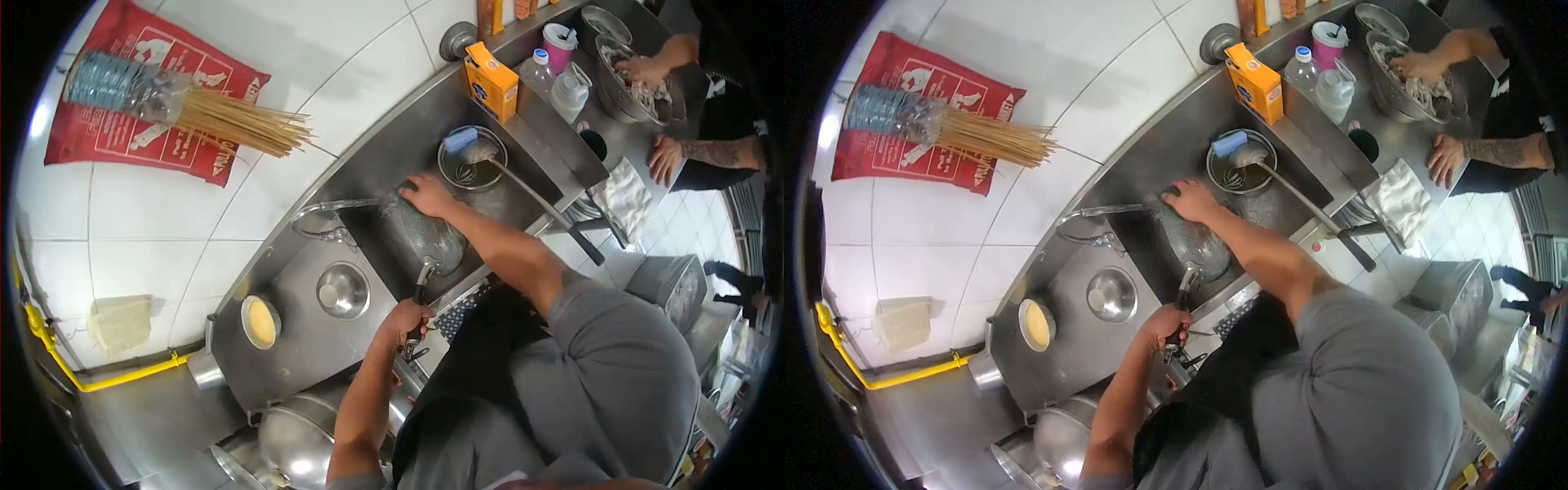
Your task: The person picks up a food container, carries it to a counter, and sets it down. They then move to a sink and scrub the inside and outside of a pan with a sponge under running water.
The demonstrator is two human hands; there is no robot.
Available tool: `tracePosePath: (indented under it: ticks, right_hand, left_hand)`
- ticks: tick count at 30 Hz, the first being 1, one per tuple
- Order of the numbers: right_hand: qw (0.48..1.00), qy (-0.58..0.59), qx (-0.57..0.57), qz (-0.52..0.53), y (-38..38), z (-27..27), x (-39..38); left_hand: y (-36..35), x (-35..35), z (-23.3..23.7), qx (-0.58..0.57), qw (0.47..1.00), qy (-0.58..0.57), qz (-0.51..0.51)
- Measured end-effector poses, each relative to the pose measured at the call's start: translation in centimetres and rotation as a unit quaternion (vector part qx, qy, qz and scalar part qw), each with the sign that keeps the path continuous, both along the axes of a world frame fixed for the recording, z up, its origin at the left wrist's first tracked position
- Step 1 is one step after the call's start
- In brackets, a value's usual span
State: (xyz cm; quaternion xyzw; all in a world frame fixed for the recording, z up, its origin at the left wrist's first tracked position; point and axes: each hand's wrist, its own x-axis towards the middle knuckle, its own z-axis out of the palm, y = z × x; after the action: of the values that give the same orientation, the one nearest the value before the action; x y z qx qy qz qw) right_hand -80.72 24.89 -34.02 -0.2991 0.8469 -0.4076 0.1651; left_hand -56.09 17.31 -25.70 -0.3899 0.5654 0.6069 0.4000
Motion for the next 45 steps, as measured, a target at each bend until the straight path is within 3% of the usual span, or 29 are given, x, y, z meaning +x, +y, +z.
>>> tracePosePath:
  ticks: [2, 5, 9, 10, 13, 14, 16, 17, 18, 19, 20, 24, 27, 29, 31, 33, 34, 35, 37, 40, 43, 44, 45]
  right_hand:
    - [0.996, 0.080, 0.049, -0.006, 1.2, 4.3, 2.4]
    - [0.986, 0.162, -0.016, -0.018, 2.6, 3.4, 5.7]
    - [0.997, -0.081, -0.017, -0.011, 0.7, 1.9, -1.0]
    - [0.998, 0.023, -0.056, 0.012, 1.8, 4.6, 0.6]
    - [0.974, 0.193, -0.108, -0.054, 6.8, 10.5, 8.2]
    - [0.963, 0.237, -0.101, -0.074, 8.8, 11.2, 10.1]
    - [0.939, 0.198, -0.166, -0.226, 10.0, 7.1, 11.8]
    - [0.913, 0.042, -0.292, -0.281, 9.5, 6.1, 10.9]
    - [0.849, -0.117, -0.407, -0.317, 9.2, 5.8, 9.9]
    - [0.749, -0.272, -0.504, -0.333, 8.9, 5.5, 9.1]
    - [0.764, -0.270, -0.468, -0.353, 8.1, 5.1, 9.6]
    - [0.549, -0.472, -0.559, -0.404, 5.1, 5.5, 10.2]
    - [0.479, -0.674, -0.528, -0.194, 7.9, 5.7, 4.2]
    - [0.625, -0.619, -0.455, -0.140, 8.3, 6.1, 0.1]
    - [0.720, -0.583, -0.374, -0.036, 8.0, 8.0, -3.0]
    - [0.903, -0.344, -0.249, 0.072, 7.7, 13.1, -3.5]
    - [0.954, -0.186, -0.211, 0.102, 5.9, 12.7, -3.4]
    - [0.977, -0.026, -0.166, 0.132, 4.6, 11.9, -2.7]
    - [0.978, 0.181, -0.061, 0.089, 4.0, 11.8, 2.9]
    - [0.961, 0.221, -0.071, 0.148, 6.5, 10.9, 8.0]
    - [0.985, 0.064, -0.133, 0.087, 7.7, 7.5, 4.1]
    - [0.992, 0.025, -0.107, 0.059, 7.6, 6.9, 4.5]
    - [0.991, 0.077, -0.085, 0.062, 8.1, 7.7, 6.1]
  left_hand:
    - [-0.5, -0.4, 0.2, 0.003, 1.000, 0.014, 0.011]
    - [0.3, 0.0, 1.0, -0.003, 0.999, 0.049, 0.019]
    - [2.4, 1.3, 5.9, 0.039, 0.992, 0.044, 0.115]
    - [2.7, 0.6, 7.1, 0.065, 0.985, 0.045, 0.150]
    - [2.7, -0.4, 8.7, 0.156, 0.960, 0.042, 0.227]
    - [2.5, -0.7, 9.3, 0.186, 0.950, 0.042, 0.247]
    - [3.3, -0.3, 11.2, 0.194, 0.945, 0.068, 0.256]
    - [3.7, 0.2, 12.1, 0.197, 0.942, 0.081, 0.260]
    - [3.9, 0.7, 12.6, 0.204, 0.940, 0.091, 0.257]
    - [4.0, 0.8, 12.4, 0.198, 0.942, 0.105, 0.248]
    - [4.1, 1.1, 11.9, 0.191, 0.944, 0.117, 0.241]
    - [3.1, 2.2, 10.9, 0.170, 0.955, 0.138, 0.198]
    - [-0.1, 5.7, 9.1, 0.148, 0.971, 0.134, 0.132]
    - [-1.8, 8.1, 9.0, 0.107, 0.985, 0.102, 0.091]
    - [-2.2, 9.4, 8.9, 0.103, 0.988, 0.082, 0.078]
    - [-1.8, 9.8, 8.7, 0.100, 0.991, 0.072, 0.059]
    - [-1.3, 9.3, 8.6, 0.101, 0.989, 0.071, 0.076]
    - [-0.7, 8.5, 8.4, 0.102, 0.988, 0.068, 0.094]
    - [0.6, 7.6, 8.5, 0.136, 0.978, 0.059, 0.145]
    - [2.3, 6.1, 8.4, 0.214, 0.953, 0.056, 0.209]
    - [3.2, 4.8, 9.6, 0.207, 0.950, 0.033, 0.231]
    - [3.7, 4.0, 10.1, 0.216, 0.945, 0.010, 0.244]
    - [3.9, 3.5, 9.9, 0.219, 0.945, 0.019, 0.244]
